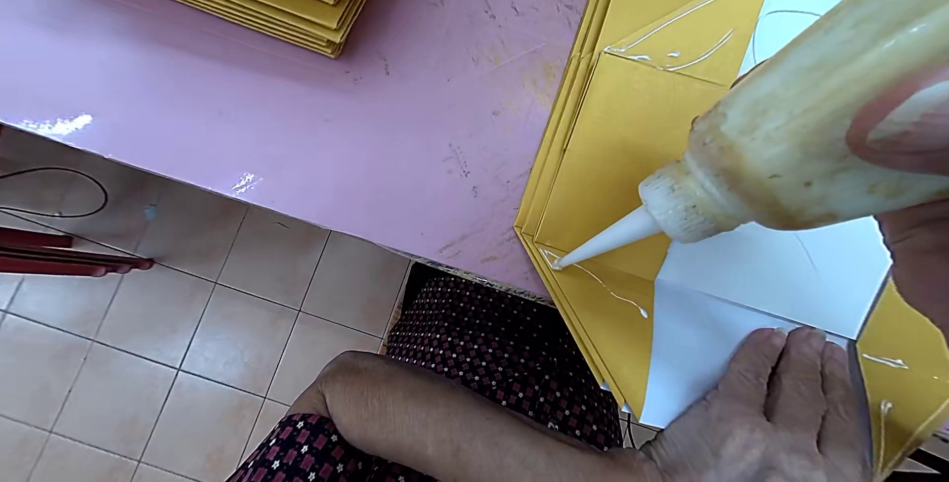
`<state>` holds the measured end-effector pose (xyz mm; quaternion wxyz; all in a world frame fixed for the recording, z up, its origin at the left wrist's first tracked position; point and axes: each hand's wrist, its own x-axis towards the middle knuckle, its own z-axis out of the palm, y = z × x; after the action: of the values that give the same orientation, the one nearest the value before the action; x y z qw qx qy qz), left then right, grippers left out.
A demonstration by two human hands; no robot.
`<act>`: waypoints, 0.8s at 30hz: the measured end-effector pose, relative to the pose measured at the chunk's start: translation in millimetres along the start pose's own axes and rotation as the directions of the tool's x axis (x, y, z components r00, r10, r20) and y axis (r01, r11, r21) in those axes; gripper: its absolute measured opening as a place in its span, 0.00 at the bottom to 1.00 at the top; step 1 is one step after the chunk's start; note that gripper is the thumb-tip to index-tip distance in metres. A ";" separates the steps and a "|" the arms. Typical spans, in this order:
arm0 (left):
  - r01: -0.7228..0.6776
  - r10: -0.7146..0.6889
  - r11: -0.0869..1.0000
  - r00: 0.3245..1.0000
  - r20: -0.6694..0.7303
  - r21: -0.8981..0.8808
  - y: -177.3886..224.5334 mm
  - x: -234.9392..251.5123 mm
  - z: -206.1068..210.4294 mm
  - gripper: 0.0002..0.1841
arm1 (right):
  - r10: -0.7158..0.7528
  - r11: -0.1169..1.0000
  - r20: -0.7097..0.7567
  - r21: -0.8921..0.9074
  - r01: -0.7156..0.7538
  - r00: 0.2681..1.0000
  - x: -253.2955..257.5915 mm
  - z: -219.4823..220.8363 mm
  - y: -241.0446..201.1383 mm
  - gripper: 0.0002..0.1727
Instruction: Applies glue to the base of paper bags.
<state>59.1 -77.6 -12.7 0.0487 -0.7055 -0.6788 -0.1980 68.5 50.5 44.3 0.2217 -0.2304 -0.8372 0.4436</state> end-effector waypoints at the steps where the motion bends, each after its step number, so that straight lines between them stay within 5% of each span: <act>1: -0.003 0.003 1.000 1.000 0.009 0.006 -0.1 0.1 -0.3 0.19 | -0.023 1.000 0.005 0.012 0.023 1.000 3.6 -2.8 9.3 0.15; 4: 0.011 -0.011 0.999 1.000 0.005 0.033 1.4 0.1 1.5 0.20 | -0.105 0.994 0.052 0.038 0.103 0.993 17.4 -10.9 32.6 0.13; 7: 0.008 -0.009 1.000 1.000 0.019 0.030 1.2 0.4 -0.7 0.20 | 0.000 0.999 0.112 0.052 -0.006 0.994 19.2 -13.8 20.3 0.19; 13: 0.014 -0.014 1.000 0.999 0.038 0.012 3.0 0.3 -3.0 0.20 | -0.019 0.954 -0.011 0.298 0.021 1.000 7.3 -7.0 29.2 0.14; 17: 0.011 -0.011 1.000 0.999 0.036 0.008 4.1 0.2 -4.0 0.20 | -0.001 0.943 -0.035 0.334 0.013 0.999 10.0 -1.9 1.0 0.16; 20: 0.005 -0.005 1.000 1.000 0.012 -0.005 4.8 -0.6 -2.9 0.20 | -0.019 0.957 0.101 0.289 -0.011 0.995 6.1 -13.9 1.4 0.18; 24: 0.008 -0.009 0.999 1.000 -0.023 -0.046 3.9 -1.7 -2.6 0.19 | -0.027 0.939 -0.005 0.344 0.027 1.000 -1.2 -5.9 -5.6 0.15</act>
<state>62.3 -80.4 -10.1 0.0394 -0.7012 -0.6763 -0.2220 71.7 50.8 51.9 0.2648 -0.1769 -0.7500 0.5798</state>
